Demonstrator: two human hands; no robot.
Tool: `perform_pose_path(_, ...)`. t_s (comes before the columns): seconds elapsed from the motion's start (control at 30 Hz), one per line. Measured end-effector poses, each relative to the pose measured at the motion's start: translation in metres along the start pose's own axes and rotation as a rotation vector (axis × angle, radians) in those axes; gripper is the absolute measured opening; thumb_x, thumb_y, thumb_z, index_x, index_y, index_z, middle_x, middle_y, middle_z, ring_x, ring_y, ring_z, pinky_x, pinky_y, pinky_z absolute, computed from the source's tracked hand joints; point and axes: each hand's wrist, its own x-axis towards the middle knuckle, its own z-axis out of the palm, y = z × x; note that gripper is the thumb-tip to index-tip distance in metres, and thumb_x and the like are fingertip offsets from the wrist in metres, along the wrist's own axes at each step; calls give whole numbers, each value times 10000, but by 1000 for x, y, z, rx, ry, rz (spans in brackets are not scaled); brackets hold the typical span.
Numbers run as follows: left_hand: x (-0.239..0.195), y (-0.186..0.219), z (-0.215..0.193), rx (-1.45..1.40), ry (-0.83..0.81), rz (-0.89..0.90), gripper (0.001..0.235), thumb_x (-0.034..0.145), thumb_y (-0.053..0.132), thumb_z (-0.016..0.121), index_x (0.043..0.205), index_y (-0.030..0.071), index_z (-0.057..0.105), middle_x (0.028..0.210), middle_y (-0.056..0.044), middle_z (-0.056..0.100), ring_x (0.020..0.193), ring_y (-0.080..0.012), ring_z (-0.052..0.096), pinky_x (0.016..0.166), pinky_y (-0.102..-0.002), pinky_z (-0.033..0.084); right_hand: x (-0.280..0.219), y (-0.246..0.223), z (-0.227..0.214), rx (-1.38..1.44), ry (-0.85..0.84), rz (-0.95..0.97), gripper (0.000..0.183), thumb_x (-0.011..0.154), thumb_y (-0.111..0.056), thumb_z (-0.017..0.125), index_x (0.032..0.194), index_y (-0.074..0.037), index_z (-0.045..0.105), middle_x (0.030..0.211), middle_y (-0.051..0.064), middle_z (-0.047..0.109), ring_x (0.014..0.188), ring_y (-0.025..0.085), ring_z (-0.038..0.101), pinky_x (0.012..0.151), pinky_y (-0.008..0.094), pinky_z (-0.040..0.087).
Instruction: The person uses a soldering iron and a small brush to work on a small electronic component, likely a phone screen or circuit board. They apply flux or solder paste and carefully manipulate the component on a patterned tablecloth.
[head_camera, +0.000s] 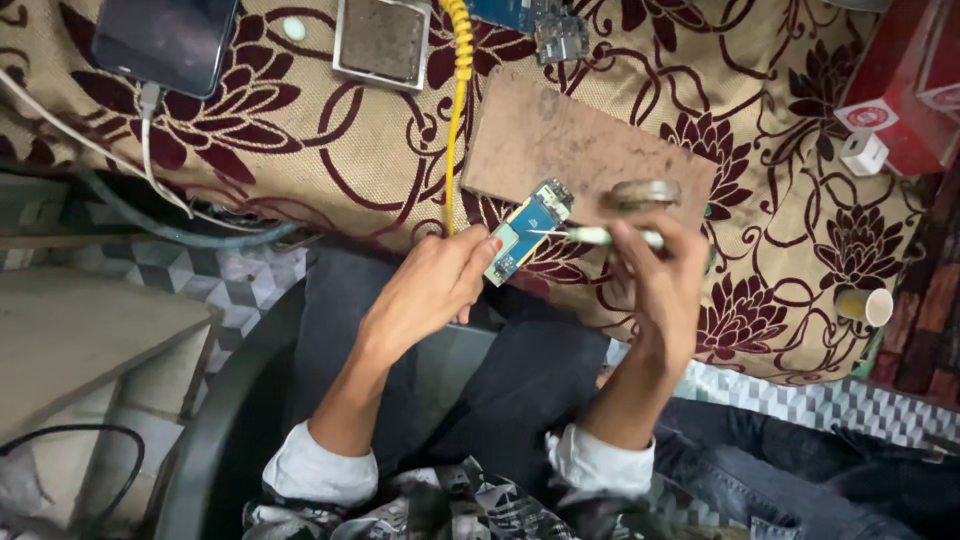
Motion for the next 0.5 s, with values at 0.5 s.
perform_pose_path(0.5, 2, 2, 39, -247, 162, -18, 342, 1073, 253, 474, 905, -15, 604, 558, -66, 614, 441, -130, 644, 417, -275, 528, -22, 26, -12, -574, 595, -870, 90, 967, 0, 767, 998, 65, 713, 951, 154, 728, 820, 251, 690, 756, 319, 556)
